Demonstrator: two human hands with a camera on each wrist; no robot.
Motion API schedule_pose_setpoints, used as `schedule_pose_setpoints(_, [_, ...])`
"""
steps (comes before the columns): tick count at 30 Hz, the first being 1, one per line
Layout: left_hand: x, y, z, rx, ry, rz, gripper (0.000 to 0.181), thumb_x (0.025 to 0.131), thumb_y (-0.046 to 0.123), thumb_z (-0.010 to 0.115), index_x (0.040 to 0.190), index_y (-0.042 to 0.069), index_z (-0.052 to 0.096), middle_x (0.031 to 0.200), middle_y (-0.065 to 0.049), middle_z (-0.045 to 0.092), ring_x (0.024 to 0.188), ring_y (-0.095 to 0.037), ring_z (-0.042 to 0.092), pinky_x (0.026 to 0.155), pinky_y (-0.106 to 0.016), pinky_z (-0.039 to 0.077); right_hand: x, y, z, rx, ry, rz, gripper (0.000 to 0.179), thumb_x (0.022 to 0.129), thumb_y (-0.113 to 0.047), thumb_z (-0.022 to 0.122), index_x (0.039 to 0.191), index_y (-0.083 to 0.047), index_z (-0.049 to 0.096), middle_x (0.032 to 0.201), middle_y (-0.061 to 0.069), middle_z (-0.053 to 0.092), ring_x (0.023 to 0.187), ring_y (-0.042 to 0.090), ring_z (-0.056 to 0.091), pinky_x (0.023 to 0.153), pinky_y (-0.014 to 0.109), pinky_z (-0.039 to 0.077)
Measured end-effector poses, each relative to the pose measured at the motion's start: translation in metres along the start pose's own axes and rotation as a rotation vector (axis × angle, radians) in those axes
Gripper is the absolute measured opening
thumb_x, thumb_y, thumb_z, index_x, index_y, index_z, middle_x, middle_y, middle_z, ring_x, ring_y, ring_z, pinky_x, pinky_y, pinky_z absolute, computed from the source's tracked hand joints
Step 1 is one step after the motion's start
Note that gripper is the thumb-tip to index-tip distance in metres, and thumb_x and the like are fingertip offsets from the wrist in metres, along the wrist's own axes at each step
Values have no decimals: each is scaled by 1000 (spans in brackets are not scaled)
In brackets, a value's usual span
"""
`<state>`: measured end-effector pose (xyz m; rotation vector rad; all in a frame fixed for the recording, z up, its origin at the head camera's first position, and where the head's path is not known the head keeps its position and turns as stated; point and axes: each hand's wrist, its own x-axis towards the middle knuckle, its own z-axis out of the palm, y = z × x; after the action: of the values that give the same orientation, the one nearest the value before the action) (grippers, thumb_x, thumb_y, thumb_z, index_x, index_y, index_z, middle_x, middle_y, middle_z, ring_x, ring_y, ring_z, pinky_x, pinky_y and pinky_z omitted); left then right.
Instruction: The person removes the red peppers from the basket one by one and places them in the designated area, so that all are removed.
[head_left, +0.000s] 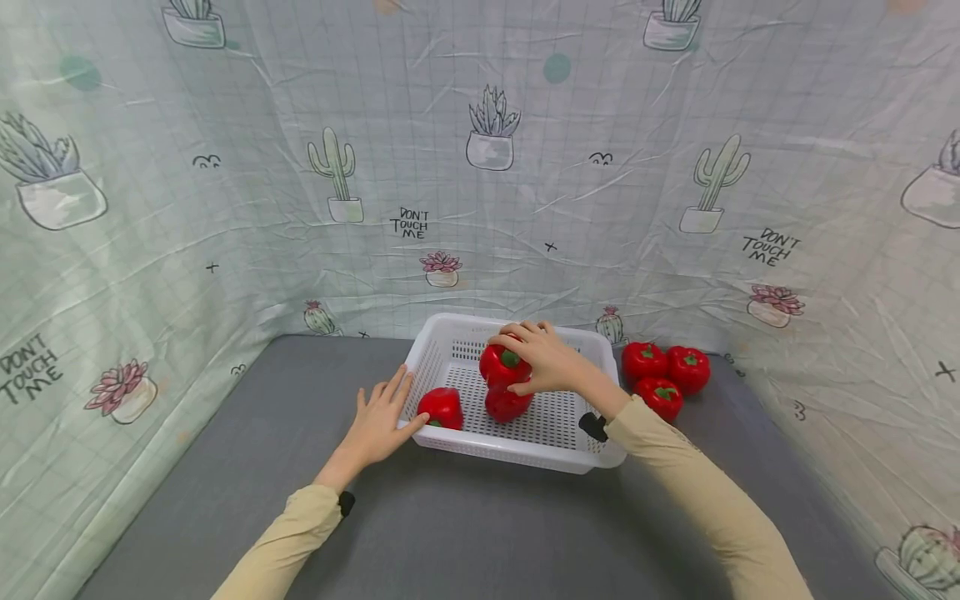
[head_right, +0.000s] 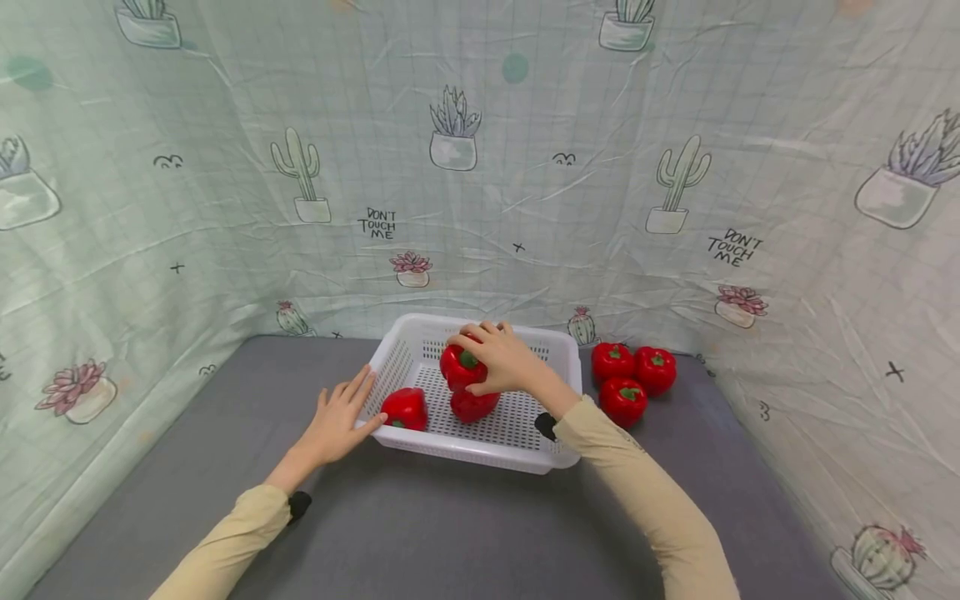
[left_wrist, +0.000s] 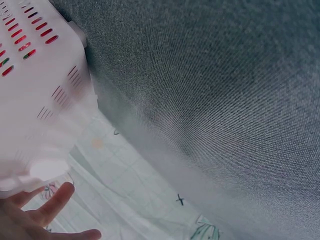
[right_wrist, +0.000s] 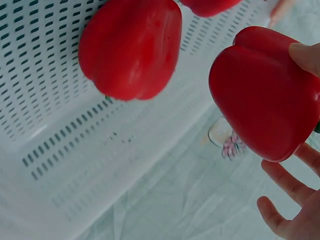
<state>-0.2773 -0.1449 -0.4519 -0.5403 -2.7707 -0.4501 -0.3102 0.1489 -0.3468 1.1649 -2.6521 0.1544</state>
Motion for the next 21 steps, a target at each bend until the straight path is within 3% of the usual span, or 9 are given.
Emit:
schedule_pose_setpoints(13, [1, 1, -2, -5, -19, 3, 77, 82, 54, 49, 141, 9, 27, 148, -11, 23, 119, -37, 37, 95, -72, 14, -55, 9, -24, 58, 49, 83, 73, 63, -31, 76, 128, -18, 45, 124, 7, 47, 111, 23, 46, 91, 53, 35])
schedule_pose_setpoints(21, [1, 2, -3, -16, -24, -10, 77, 83, 52, 49, 141, 9, 25, 148, -11, 22, 119, -37, 37, 96, -71, 13, -95, 22, -29, 32, 91, 165, 76, 62, -34, 77, 128, -20, 43, 124, 7, 44, 112, 22, 42, 88, 53, 35])
